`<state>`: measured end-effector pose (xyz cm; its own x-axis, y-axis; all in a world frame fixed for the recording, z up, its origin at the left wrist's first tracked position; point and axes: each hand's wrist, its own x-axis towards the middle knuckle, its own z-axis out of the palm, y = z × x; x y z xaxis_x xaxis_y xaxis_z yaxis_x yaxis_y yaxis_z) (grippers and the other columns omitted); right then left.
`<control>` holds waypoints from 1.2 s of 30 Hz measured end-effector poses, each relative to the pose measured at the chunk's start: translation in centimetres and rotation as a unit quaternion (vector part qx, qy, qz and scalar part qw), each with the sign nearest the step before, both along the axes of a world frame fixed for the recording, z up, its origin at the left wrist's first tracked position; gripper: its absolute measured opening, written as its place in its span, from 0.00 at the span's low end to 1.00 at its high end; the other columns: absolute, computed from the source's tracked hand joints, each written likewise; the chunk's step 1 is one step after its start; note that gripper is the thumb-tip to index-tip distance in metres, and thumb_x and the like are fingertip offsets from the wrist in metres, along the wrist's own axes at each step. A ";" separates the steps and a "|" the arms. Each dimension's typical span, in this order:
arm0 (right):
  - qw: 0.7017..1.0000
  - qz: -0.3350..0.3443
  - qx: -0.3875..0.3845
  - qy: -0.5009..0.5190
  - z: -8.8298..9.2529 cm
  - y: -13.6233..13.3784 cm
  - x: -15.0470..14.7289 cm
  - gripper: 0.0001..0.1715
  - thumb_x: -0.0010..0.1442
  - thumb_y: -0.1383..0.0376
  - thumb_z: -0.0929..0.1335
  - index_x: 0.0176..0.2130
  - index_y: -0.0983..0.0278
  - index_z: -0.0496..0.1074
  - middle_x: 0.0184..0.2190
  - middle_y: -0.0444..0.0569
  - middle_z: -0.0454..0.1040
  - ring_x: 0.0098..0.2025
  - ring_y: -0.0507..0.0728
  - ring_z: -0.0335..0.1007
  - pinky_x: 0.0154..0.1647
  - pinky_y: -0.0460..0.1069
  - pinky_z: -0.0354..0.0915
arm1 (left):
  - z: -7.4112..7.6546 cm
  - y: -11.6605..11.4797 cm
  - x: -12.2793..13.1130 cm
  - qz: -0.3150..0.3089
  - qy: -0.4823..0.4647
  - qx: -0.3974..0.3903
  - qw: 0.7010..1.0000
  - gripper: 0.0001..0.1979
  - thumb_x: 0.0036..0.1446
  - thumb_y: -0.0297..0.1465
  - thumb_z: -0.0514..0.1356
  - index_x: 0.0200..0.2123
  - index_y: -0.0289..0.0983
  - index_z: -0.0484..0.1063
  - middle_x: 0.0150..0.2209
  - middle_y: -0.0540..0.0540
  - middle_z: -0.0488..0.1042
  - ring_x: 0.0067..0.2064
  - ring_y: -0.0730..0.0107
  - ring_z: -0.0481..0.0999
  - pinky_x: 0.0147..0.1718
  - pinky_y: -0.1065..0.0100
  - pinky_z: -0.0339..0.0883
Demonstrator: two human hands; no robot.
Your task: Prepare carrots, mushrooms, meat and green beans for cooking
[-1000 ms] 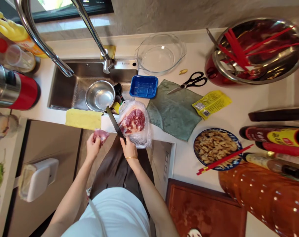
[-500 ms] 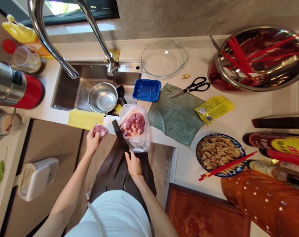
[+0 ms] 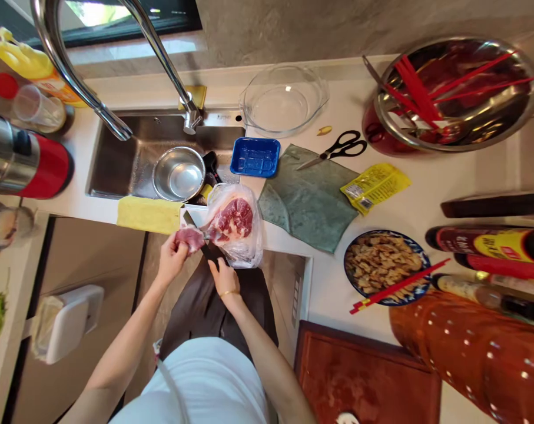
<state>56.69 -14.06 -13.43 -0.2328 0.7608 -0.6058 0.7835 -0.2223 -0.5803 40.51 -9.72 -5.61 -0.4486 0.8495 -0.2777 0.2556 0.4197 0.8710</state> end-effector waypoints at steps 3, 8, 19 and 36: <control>0.994 -0.059 0.041 0.087 0.5 0.6 -0.4 0.22 0.64 0.50 0.58 0.41 0.63 0.69 0.31 0.54 0.77 0.35 0.60 0.75 0.30 0.47 0.59 | 1.5 0.0 0.3 0.035 0.012 0.023 0.999 0.04 0.48 0.28 0.56 0.29 0.35 0.69 0.19 0.56 0.62 0.20 0.81 0.57 0.18 0.78 0.51; 0.926 -0.233 -0.090 0.283 2.5 1.0 1.5 0.28 0.59 0.41 0.56 0.31 0.61 0.62 0.12 0.38 0.60 0.12 0.49 0.56 0.14 0.43 0.53 | 3.2 0.7 -5.8 0.218 -0.089 0.128 0.963 0.04 0.45 0.29 0.55 0.28 0.36 0.66 0.18 0.58 0.60 0.17 0.82 0.57 0.18 0.78 0.55; 0.712 -0.322 -0.346 0.518 6.6 7.6 -0.8 0.29 0.54 0.37 0.61 0.31 0.59 0.57 0.10 0.30 0.50 0.08 0.43 0.35 0.06 0.39 0.44 | 0.3 6.1 -14.8 0.198 -0.337 0.113 0.913 0.14 0.45 0.38 0.59 0.33 0.34 0.71 0.29 0.46 0.75 0.27 0.71 0.72 0.25 0.70 0.65; 0.822 -0.434 -0.233 0.287 -0.1 18.0 -22.9 0.31 0.51 0.36 0.61 0.30 0.61 0.58 0.11 0.34 0.58 0.09 0.46 0.50 0.08 0.42 0.53 | -8.7 38.7 -11.5 -0.144 -0.215 0.020 0.966 0.25 0.50 0.30 0.60 0.53 0.32 0.67 0.38 0.42 0.74 0.37 0.69 0.74 0.41 0.68 0.65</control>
<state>33.82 3.90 -13.58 -0.0739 0.5074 -0.8585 -0.1607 -0.8557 -0.4919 29.03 28.97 -14.32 -0.0418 0.9356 -0.3505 -0.0323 0.3494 0.9364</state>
